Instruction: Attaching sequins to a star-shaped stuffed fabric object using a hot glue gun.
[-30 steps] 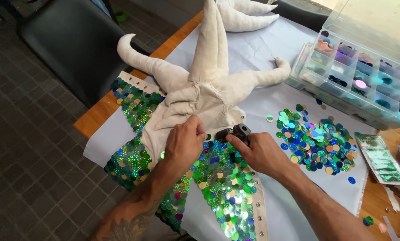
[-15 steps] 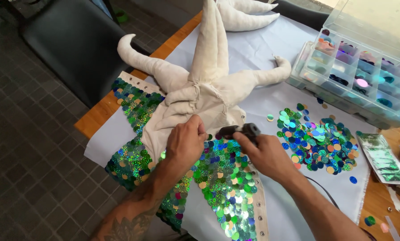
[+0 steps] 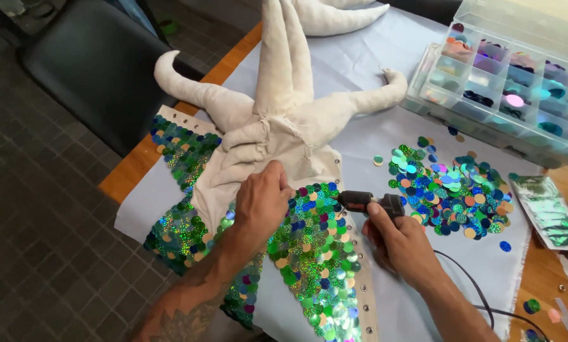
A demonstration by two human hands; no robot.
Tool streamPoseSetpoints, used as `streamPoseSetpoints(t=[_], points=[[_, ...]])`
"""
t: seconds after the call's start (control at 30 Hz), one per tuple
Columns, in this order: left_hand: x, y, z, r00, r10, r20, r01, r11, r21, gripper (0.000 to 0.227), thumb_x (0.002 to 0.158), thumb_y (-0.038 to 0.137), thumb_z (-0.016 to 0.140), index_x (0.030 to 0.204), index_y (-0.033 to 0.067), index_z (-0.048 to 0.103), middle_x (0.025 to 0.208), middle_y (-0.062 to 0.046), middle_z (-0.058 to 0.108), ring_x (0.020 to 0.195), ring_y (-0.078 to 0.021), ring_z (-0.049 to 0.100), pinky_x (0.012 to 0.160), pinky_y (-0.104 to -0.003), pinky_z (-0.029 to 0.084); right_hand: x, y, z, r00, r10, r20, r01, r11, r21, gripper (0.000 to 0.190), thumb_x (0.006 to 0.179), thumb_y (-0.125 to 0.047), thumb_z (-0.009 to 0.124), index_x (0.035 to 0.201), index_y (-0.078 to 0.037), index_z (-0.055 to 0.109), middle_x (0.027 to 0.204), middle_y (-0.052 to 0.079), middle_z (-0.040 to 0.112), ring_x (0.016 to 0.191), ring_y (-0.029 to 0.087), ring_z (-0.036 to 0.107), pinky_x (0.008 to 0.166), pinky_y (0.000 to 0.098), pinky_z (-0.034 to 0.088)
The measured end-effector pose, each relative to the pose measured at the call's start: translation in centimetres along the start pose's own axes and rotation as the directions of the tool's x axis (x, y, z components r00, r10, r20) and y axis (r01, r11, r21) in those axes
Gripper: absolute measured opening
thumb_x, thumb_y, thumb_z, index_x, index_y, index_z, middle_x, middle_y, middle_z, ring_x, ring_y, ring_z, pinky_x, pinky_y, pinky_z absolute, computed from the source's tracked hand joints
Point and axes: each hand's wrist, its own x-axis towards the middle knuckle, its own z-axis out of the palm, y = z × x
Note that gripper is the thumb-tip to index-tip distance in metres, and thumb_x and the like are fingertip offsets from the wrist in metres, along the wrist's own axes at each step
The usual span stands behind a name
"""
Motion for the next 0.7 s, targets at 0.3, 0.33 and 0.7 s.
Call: streamPoseSetpoints(t=[0.3, 0.33, 0.7], points=[[-0.3, 1.8, 0.2, 1.000, 0.014, -0.010, -0.013, 0.994, 0.112, 0.027, 0.080, 0.014, 0.080, 0.093, 0.0067, 0.058, 0.083, -0.019, 0.072, 0.085, -0.0443, 0.069, 0.074, -0.056, 0.052, -0.2, 0.4, -0.4, 0.998, 0.009, 0.062, -0.013, 0.997, 0.073, 0.058, 0.096, -0.053, 0.057, 0.076, 0.000, 0.067, 0.046, 0.000, 0.042, 0.033, 0.012, 0.033, 0.034, 0.0319, 0.019], [-0.4, 1.9, 0.1, 0.999, 0.032, -0.020, -0.030, 0.993, 0.111, 0.026, 0.080, 0.012, 0.079, 0.094, 0.0065, 0.057, 0.083, -0.020, 0.072, 0.085, -0.0455, 0.069, 0.074, -0.056, 0.051, -0.3, 0.4, -0.5, 0.998, 0.010, 0.069, -0.015, 0.997, 0.073, 0.057, 0.096, -0.053, 0.057, 0.076, 0.000, 0.068, 0.046, 0.000, 0.042, 0.033, 0.012, 0.033, 0.035, 0.0317, 0.019], [-0.3, 2.1, 0.3, 0.995, 0.097, -0.027, -0.090, 0.974, 0.208, 0.028, 0.082, 0.005, 0.074, 0.099, 0.0001, 0.052, 0.081, -0.028, 0.069, 0.083, -0.0486, 0.069, 0.070, -0.058, 0.052, 0.1, 1.1, -0.5, 0.997, 0.007, 0.081, -0.016, 0.994, 0.111, 0.056, 0.097, -0.051, 0.057, 0.078, 0.001, 0.068, 0.047, 0.000, 0.042, 0.033, 0.011, 0.033, 0.034, 0.0312, 0.019]])
